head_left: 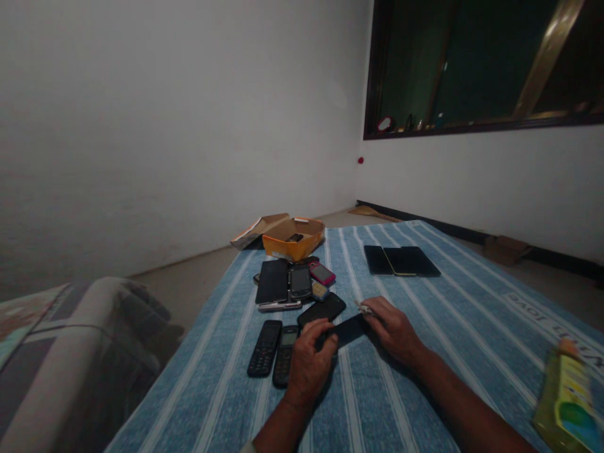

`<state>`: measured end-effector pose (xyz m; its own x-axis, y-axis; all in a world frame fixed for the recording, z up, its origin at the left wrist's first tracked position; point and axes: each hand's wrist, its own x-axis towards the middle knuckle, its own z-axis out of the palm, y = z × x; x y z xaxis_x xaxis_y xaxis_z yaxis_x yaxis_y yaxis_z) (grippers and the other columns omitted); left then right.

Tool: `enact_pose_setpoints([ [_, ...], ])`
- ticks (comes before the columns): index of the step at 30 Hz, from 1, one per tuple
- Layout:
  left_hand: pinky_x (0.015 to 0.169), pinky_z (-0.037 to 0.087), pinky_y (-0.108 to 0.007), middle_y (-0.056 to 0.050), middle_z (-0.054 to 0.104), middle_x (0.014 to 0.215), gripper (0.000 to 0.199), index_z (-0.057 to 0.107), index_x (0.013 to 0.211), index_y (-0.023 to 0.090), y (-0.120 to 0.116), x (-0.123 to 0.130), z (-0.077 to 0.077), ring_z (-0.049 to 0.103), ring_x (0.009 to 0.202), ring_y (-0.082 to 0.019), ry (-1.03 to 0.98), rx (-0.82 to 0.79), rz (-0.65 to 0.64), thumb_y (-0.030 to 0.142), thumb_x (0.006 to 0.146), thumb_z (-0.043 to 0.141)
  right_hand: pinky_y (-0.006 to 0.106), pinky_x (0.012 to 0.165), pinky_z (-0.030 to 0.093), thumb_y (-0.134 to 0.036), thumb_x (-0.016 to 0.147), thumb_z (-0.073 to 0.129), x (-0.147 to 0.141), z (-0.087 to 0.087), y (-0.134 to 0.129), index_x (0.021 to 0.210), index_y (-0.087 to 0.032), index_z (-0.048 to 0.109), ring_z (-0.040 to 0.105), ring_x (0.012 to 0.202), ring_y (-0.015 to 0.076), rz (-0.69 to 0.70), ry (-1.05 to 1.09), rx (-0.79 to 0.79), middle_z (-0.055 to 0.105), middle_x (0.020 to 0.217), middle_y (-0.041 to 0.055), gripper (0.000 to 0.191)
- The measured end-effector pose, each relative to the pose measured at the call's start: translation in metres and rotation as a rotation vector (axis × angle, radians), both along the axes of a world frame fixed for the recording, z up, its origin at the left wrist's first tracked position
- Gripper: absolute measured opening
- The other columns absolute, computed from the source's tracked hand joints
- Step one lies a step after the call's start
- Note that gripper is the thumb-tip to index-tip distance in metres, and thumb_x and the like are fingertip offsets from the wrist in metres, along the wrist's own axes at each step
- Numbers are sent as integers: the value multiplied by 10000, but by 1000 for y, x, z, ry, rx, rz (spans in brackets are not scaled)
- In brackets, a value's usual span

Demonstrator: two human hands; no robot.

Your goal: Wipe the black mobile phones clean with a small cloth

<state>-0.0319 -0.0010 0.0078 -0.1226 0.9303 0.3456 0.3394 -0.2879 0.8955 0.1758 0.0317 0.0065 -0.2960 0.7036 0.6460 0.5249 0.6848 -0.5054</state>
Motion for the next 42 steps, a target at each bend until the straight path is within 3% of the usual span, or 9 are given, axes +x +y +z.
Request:
enact_pose_setpoints([
  [12,942,509,-430,-118,741,971,204,769,784,198,-1,0,2,677,970,-268,-15,3,-23,338,756,624,385,803,481,-195,978,437,-9,1,-6,1085,-212,608,603,902,237,-58,-166,191,656,950,94,202],
  [19,954,494,-442,-124,734,986,208,767,783,202,-2,1,4,670,991,-277,10,-2,-46,332,762,606,517,1026,331,-168,970,438,-30,8,-22,1118,-207,572,580,952,234,-3,-277,183,658,960,73,203],
  [26,931,512,-425,-112,740,959,207,768,754,209,-1,-1,3,677,972,-272,20,10,-27,355,750,622,463,946,400,-179,961,444,-15,6,-10,1037,-207,622,596,895,230,-80,-156,169,666,924,77,195],
  [34,917,509,-423,-110,740,961,206,763,741,212,-1,0,2,675,964,-271,13,4,-27,353,755,614,328,782,488,-276,914,514,-3,-3,3,975,-196,676,637,866,216,-112,258,-117,681,916,62,191],
  [38,922,501,-433,-116,735,970,223,762,754,205,-1,0,2,673,963,-277,14,-12,-29,364,762,605,325,760,495,-378,885,550,-2,-3,5,949,-183,699,648,834,221,-134,401,-301,703,896,52,254],
  [42,933,493,-440,-122,731,982,230,764,762,202,-1,-1,2,669,982,-284,21,-19,-42,366,761,603,326,728,487,-428,860,563,0,-4,7,885,-178,703,638,790,224,-125,456,-366,700,835,45,287],
])
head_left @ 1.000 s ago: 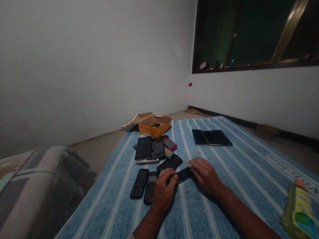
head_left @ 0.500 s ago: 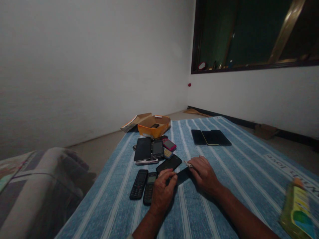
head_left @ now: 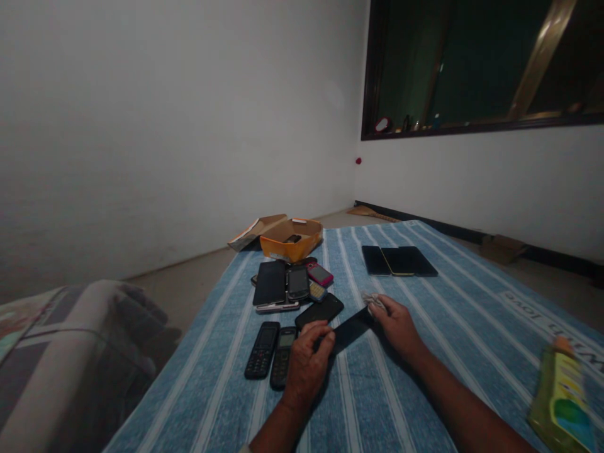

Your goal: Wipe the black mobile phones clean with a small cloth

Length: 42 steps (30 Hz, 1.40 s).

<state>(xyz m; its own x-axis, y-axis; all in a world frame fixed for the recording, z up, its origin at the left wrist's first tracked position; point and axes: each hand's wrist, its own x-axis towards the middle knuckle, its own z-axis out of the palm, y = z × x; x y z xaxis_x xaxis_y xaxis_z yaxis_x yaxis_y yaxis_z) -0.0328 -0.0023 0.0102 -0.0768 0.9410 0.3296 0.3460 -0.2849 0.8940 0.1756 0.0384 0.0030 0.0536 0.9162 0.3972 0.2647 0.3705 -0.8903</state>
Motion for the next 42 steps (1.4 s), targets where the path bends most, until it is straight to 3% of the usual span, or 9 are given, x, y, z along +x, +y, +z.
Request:
enact_pose_setpoints([
  [9,925,498,-446,-130,732,962,248,767,759,190,1,0,-1,672,968,-289,-26,-2,-3,376,753,604,304,669,436,-434,800,570,5,-3,3,812,-167,687,587,710,204,-28,-8,-90,661,746,31,292],
  [18,917,499,-444,-124,737,943,233,768,764,186,2,-1,-1,679,948,-284,-64,-5,-33,361,741,616,284,663,410,-474,779,643,13,-3,5,865,-160,694,544,694,173,129,115,-180,636,748,18,329],
  [28,878,519,-426,-122,742,930,207,768,760,183,2,-3,-1,686,921,-272,-86,22,-58,331,748,624,274,644,415,-407,738,716,14,-4,4,857,-152,718,550,683,163,170,217,-187,638,727,16,281],
  [35,879,529,-422,-125,744,928,228,775,797,178,4,-3,-3,688,925,-268,-79,31,-77,336,758,616,291,647,452,-355,722,737,13,16,-3,916,-166,727,581,694,177,126,325,-138,670,786,37,271],
  [42,909,523,-404,-108,745,962,247,777,870,195,3,0,-7,676,970,-251,11,38,-151,329,806,580,284,686,452,-268,787,659,11,53,-16,864,-191,731,601,741,178,104,19,110,651,792,19,130],
])
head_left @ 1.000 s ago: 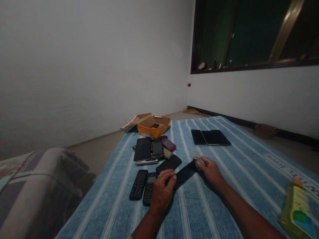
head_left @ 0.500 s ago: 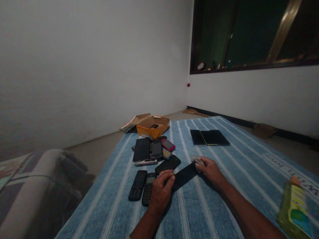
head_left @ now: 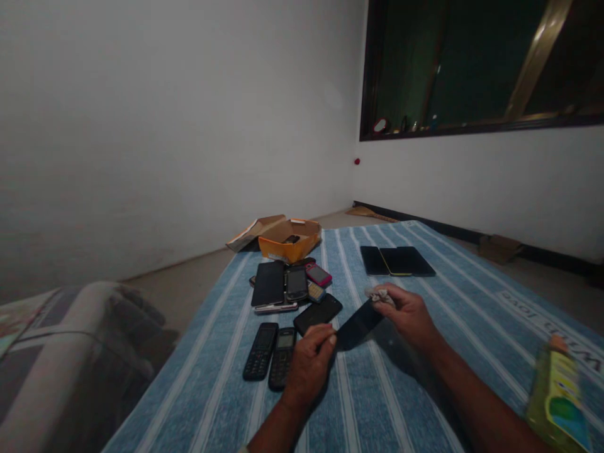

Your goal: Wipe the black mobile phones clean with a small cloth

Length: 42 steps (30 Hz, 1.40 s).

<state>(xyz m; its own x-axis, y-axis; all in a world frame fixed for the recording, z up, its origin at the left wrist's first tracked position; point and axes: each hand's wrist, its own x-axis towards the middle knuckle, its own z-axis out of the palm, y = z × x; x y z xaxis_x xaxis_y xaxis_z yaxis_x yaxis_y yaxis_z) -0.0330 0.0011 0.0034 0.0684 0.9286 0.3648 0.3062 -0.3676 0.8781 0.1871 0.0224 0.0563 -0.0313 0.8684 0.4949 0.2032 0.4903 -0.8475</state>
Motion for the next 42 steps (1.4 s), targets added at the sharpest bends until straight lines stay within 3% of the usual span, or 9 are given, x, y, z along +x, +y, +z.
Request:
enact_pose_setpoints([
  [5,908,522,-390,-92,747,948,268,773,916,207,0,0,-3,668,973,-234,73,44,-44,314,852,536,260,655,426,-177,856,590,-12,15,-14,834,-193,682,574,704,149,11,-187,251,608,754,9,96],
  [14,897,538,-402,-90,756,933,255,765,921,210,-4,3,3,675,954,-236,81,110,-28,315,864,539,268,658,429,-91,891,487,-28,18,-25,904,-195,622,571,735,159,46,-324,411,598,783,27,171],
  [24,915,510,-357,-82,713,925,192,723,901,204,-16,10,28,643,961,-227,18,231,-53,266,893,542,324,686,419,-128,925,452,-48,14,-33,933,-207,587,549,755,193,49,-466,497,603,796,47,157],
  [37,816,503,-301,-44,628,786,196,668,780,208,-20,10,38,603,832,-202,-4,238,-60,251,906,525,349,719,393,-163,963,413,-50,15,-33,974,-187,572,526,786,206,72,-563,520,603,825,62,161],
  [42,856,503,-323,-51,648,802,198,688,784,211,-21,10,41,617,879,-218,-15,240,-49,276,904,545,355,722,393,-169,979,389,-53,17,-35,1005,-179,581,524,798,211,57,-586,557,608,851,76,194],
])
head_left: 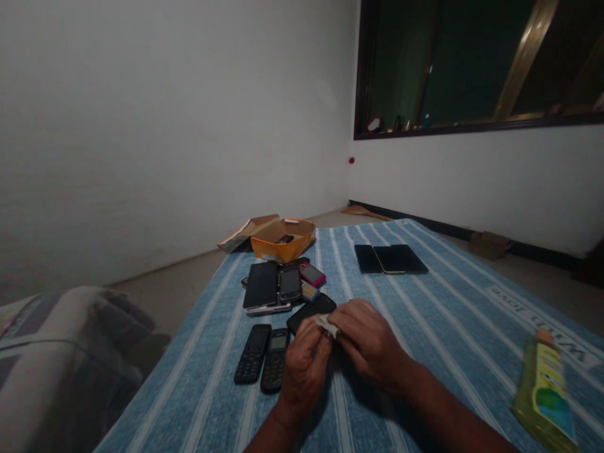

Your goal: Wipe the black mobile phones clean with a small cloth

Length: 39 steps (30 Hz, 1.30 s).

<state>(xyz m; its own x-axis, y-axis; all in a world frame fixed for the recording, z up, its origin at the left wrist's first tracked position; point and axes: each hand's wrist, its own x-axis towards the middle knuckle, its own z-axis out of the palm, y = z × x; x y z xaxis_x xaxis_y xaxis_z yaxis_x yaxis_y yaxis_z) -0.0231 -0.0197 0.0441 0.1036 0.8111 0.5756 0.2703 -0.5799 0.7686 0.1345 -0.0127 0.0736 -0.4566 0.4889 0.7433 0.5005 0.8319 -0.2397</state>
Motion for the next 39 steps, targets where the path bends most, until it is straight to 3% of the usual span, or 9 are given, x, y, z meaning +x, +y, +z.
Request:
enact_pose_setpoints([
  [6,902,503,-347,-80,710,966,211,729,918,209,1,-1,-2,633,971,-233,10,22,9,287,911,533,352,708,380,-172,982,370,-2,2,-3,1057,-170,584,504,789,212,-21,-59,33,597,853,78,227],
  [14,828,526,-308,-62,710,907,225,731,884,208,2,-2,-2,649,899,-208,29,9,-11,302,924,531,352,721,377,-154,962,382,3,2,1,1005,-171,593,493,781,212,-31,-87,38,585,843,76,216],
  [21,922,521,-371,-83,740,988,227,756,978,202,5,-4,-3,661,988,-240,-27,-33,24,327,889,588,342,744,417,-134,940,432,15,0,9,1015,-183,621,559,823,211,-49,-3,-18,626,856,74,209],
  [33,943,510,-385,-80,741,1008,218,759,1006,215,7,-6,-4,660,1014,-243,-37,-46,16,299,896,590,291,730,457,-205,935,507,16,-3,14,968,-218,697,606,804,175,44,364,-356,649,850,40,193],
  [39,908,529,-380,-84,742,989,217,764,989,214,8,-7,-4,670,982,-240,-45,-23,27,301,900,586,302,722,460,-346,866,594,14,-17,21,928,-204,726,594,781,182,48,641,-639,656,821,26,203],
])
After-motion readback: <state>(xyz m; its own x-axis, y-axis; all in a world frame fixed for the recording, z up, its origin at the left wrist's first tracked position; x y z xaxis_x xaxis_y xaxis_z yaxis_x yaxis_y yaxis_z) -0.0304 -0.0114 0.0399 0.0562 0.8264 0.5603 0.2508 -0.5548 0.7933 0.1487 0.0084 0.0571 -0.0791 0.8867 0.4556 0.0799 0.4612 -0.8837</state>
